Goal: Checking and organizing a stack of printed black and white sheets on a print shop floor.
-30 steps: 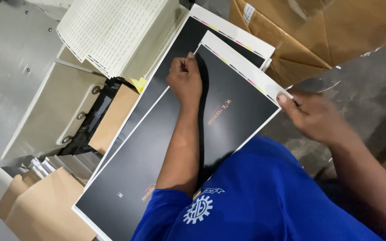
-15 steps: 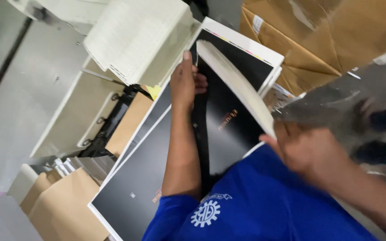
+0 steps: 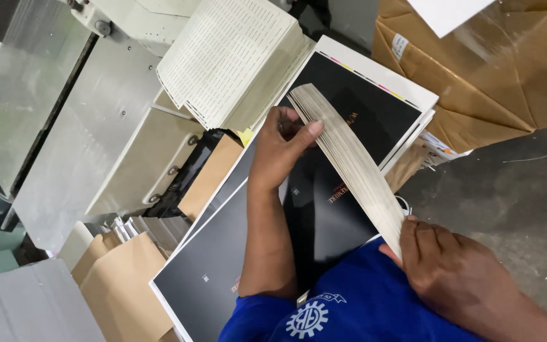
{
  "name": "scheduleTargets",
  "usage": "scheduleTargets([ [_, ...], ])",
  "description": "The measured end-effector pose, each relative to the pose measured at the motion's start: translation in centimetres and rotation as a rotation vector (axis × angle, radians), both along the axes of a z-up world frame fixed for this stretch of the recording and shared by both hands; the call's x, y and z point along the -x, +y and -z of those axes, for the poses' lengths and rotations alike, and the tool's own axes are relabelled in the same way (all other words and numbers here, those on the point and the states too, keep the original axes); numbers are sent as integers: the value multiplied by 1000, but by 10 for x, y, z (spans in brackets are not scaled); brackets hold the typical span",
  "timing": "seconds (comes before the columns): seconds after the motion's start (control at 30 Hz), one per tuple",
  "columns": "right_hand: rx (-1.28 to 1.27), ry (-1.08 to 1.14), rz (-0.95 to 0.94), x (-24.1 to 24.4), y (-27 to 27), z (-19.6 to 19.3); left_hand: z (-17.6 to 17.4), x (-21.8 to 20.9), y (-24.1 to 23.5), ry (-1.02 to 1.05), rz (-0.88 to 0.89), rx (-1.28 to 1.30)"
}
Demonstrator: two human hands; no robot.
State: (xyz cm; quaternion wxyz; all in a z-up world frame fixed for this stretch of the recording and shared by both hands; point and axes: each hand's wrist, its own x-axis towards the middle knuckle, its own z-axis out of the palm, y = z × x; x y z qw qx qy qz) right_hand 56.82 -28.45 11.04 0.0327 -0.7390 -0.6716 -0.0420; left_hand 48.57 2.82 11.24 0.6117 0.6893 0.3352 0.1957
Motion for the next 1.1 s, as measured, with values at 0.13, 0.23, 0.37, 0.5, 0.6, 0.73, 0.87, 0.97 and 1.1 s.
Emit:
scheduleTargets([
  [0.13,42,-4,3,-1,0,-3,4,2,2,-71,27,49],
  [0.23,-13,-5,11,-3,-1,-4,-1,-1,0,-61,18,43],
  [0.37,30,0,-7,-7,1,-10,-3,-3,-4,-30,-19,10],
  [0.5,-6,18,17,-6,14,-30,-2,-3,-4,-52,-34,25],
  [0.6,9,60,29,-6,13,-29,-3,-3,-4,-79,-18,60],
  [0.73,24,44,43,-7,2,-12,-4,-2,-3,-99,1,81],
  [0.87,31,100,30,-7,8,-22,-2,-2,-2,-104,14,90],
  [0.97,51,28,37,-7,5,-17,-2,-1,-1,-73,14,68],
  [1.1,72,72,50,-8,7,-20,-3,3,1,-53,35,71],
])
